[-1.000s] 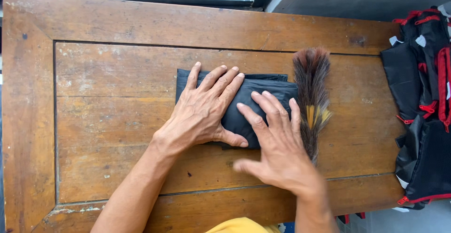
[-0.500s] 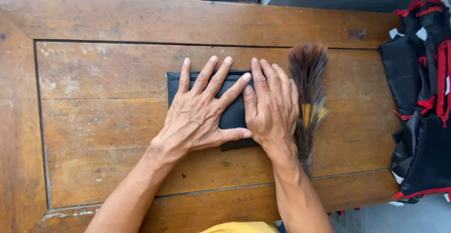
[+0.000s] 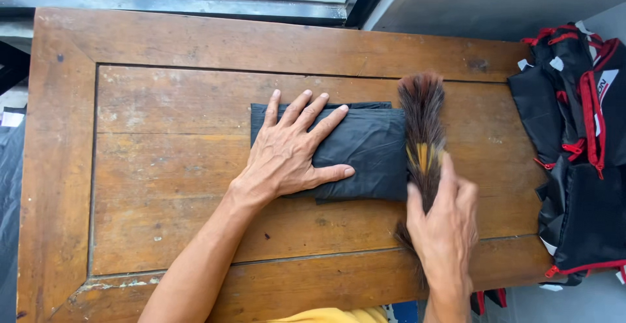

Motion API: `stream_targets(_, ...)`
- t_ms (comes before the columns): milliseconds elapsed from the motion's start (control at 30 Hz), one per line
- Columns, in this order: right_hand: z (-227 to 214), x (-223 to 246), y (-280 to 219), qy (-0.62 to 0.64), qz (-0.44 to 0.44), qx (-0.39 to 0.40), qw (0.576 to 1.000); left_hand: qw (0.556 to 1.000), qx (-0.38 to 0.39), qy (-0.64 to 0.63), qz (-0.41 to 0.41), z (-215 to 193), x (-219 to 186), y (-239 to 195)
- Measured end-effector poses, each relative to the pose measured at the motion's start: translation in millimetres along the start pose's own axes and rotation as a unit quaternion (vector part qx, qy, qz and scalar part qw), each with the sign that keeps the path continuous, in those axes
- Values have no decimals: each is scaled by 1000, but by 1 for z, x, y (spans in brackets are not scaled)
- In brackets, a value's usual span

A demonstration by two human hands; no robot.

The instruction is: The person folds a large black fabric sheet on a wooden table, rolling it into a tight cylinder and then folding it into a compact rectangular bundle. The person uses a feather duster to brush the folded fabric before placing it into a black drawstring bag.

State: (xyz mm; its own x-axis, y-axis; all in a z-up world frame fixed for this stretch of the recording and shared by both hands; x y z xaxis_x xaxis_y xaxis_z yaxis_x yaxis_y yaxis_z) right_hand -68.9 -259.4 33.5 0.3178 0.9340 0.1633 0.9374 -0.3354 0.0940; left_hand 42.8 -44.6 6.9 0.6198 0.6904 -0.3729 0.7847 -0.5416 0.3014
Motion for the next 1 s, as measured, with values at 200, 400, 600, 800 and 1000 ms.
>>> stream_targets(200, 21, -24, -27, 120, -29, -50, 991, 991, -62, -120, -23, -10, 5, 0)
stream_targets(400, -10, 21, -40, 106, 59, 17, 992, 890, -92, -408, -181, -50, 29, 2)
stream_targets(600, 28, 135, -64, 199, -177, 218, 939, 876, -160, -413, -193, -86, 44, -9)
stream_targets(800, 7, 163, -71, 272, -353, 79, 892, 923, -125, -353, -88, -96, 16, -4)
stream_targets(1000, -2, 62, -29, 258, -123, 56, 957, 975, -45, -216, 26, -60, -7, 1)
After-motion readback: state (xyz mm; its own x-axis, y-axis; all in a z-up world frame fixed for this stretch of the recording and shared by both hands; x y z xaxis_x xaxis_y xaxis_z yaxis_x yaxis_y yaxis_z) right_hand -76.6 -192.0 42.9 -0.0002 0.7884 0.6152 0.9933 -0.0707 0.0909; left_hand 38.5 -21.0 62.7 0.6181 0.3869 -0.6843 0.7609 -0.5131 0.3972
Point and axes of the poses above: each hand's wrist, its own y-axis towards the middle knuckle, its own z-axis out of the palm, x = y × z, the point moved 4 cm from there along y, towards the middle knuckle, and after that the axes turned 2 degrees about -z, right-handed, at the moved point
